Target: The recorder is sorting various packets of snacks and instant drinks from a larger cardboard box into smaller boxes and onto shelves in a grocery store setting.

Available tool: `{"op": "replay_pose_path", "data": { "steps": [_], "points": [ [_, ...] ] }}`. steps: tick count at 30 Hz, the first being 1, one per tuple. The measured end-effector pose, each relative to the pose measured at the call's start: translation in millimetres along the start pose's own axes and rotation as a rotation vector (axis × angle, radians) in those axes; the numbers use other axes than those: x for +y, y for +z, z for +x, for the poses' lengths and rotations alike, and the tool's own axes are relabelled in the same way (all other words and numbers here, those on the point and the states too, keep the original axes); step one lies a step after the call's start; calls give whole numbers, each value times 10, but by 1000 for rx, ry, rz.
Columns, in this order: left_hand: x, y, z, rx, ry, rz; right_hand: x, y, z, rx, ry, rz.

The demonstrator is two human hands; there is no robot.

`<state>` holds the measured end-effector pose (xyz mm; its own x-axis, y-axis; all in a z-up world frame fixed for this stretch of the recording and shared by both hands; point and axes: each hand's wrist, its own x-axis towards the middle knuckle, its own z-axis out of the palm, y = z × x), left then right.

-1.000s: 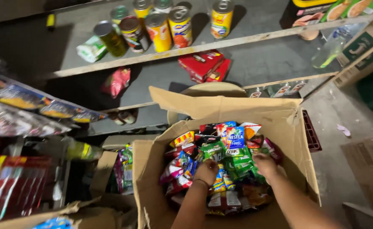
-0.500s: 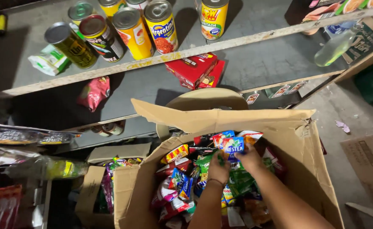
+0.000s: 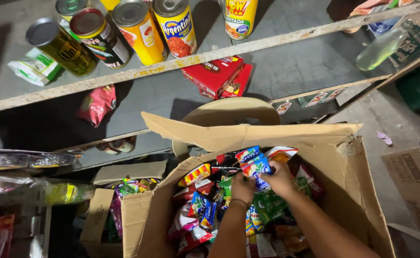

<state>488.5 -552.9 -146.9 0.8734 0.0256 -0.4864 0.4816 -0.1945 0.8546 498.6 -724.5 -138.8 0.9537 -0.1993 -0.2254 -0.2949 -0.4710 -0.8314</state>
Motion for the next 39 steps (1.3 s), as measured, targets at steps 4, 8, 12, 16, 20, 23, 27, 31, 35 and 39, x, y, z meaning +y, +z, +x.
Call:
{"op": "replay_pose_path", "data": {
  "steps": [4,8,12,16,20,23,27,31,35,39],
  "points": [
    [481,-264,-241,101,208,309,-147,-74,47,31,-136,-40],
    [941,-462,-424,177,353,354,-537,-172,60,123,-387,-240],
    [1275,-640,-609,86,384,150,-864,-263,-57,109,-490,-59],
    [1013,-621,-583,159,803,53,-973,-292,-240,-75,-353,290],
    [1153,-711,-865,-13,359,-161,-1189,-362,-580,-167,-180,533],
    [1321,-842,-1141,-43,475,-440,-1264,-365,-773,-132,-228,408],
    [1197,-951,-1466,48,433,-175,-1751,-421,-1155,-112,-269,445],
    [1080,-1083,-1661,59,332,-364,-2210,-409,-1395,-290,-135,434],
    [1157,-1586,-1913,182,335,-453,-2494,-167,-1374,-491,-96,323],
    [1352,-2363,-2454,233,453,-518,-3104,230,-1512,-712,-301,306]
  ]
}}
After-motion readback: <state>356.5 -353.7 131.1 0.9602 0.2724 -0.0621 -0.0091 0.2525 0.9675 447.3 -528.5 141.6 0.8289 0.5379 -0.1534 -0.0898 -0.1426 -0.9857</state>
